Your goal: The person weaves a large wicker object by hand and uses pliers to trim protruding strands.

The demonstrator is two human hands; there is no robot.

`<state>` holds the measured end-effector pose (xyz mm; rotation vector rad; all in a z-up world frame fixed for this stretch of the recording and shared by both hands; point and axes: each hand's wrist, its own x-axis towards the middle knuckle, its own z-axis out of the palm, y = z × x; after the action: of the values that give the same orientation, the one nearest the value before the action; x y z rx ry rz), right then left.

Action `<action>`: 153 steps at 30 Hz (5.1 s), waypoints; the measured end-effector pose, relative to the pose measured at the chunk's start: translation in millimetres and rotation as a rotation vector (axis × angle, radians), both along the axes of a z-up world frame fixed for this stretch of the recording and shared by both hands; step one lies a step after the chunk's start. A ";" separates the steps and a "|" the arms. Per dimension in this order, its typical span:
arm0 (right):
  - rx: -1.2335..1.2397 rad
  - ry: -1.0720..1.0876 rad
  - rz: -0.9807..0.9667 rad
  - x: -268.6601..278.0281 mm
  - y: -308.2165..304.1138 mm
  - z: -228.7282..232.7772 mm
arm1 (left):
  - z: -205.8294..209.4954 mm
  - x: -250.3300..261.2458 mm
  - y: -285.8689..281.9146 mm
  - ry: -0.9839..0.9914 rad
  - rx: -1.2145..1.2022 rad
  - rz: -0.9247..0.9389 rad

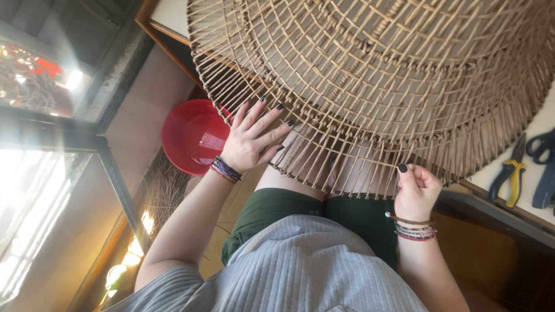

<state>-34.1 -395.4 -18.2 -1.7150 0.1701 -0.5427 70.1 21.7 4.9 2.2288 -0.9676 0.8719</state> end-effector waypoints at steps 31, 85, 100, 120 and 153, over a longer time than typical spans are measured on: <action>-0.005 -0.012 0.183 4.3 23.6 53.0 | 33.8 46.8 47.0 0.328 -0.074 0.237; -0.227 0.131 0.236 14.2 10.5 67.7 | 8.1 -65.5 -88.9 -0.004 0.126 0.278; -0.525 0.176 0.189 -16.3 -19.8 82.3 | -20.2 -80.1 -72.2 0.095 0.035 0.266; -1.109 0.240 0.514 -40.5 40.9 96.9 | 43.3 9.2 40.7 1.165 -1.380 0.320; -1.242 -0.023 0.472 -63.6 72.2 212.9 | 203.2 -144.0 -113.6 0.773 -0.069 -0.551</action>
<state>-97.7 -323.2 194.7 -2.8135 -0.7278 -0.2962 -73.9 -92.0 208.2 1.8275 -1.0346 -0.1978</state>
